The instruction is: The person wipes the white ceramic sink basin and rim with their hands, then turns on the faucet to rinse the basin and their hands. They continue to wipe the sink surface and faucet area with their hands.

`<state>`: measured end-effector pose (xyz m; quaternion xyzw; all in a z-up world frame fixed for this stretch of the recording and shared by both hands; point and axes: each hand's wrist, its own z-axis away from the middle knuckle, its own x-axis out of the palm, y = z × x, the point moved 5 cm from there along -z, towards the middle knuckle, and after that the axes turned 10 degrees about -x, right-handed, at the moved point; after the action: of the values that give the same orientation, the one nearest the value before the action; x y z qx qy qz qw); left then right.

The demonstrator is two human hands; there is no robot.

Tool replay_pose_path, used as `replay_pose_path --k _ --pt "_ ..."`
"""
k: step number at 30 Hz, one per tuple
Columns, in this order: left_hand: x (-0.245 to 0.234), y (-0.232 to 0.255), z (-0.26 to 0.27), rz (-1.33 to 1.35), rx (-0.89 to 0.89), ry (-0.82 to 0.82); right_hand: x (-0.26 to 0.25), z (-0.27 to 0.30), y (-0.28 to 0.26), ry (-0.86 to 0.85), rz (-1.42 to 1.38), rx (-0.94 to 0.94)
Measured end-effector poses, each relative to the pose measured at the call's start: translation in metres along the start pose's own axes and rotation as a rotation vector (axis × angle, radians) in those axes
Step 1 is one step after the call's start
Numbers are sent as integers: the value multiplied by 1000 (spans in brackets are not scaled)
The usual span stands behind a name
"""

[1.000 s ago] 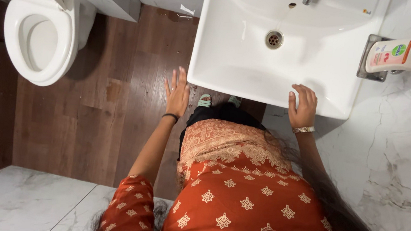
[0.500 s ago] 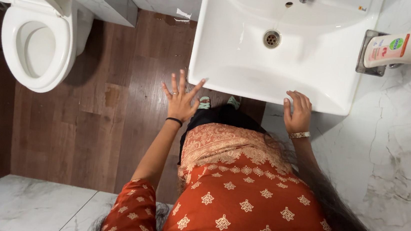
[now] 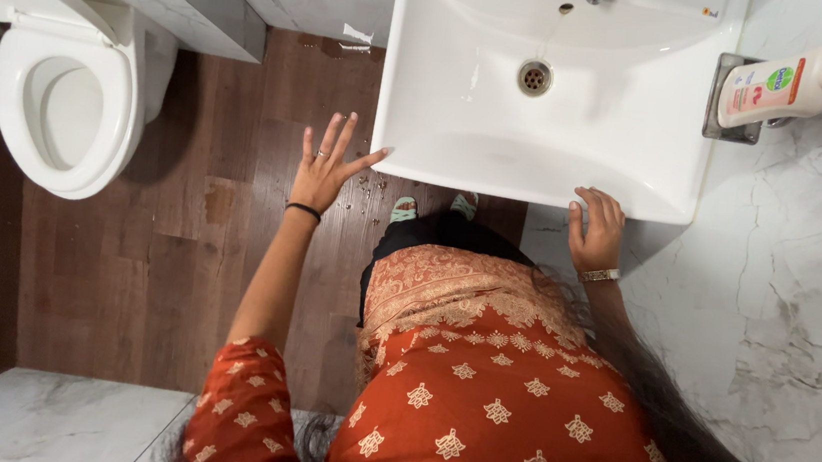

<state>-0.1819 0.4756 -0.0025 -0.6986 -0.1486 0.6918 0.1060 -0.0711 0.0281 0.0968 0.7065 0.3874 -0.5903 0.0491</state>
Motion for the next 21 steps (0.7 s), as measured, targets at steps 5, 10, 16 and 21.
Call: replay_pose_path --k 5,10,16,21 --pt "-1 -20 -27 -3 124 -7 -7 0 -1 25 2 14" --pt "-1 -21 -54 23 161 -36 -4 11 18 41 56 52" --pt "2 -31 -97 -73 190 -24 -9 16 33 28 113 82" --pt "3 -45 -148 174 203 -116 -16 9 35 50 110 132"
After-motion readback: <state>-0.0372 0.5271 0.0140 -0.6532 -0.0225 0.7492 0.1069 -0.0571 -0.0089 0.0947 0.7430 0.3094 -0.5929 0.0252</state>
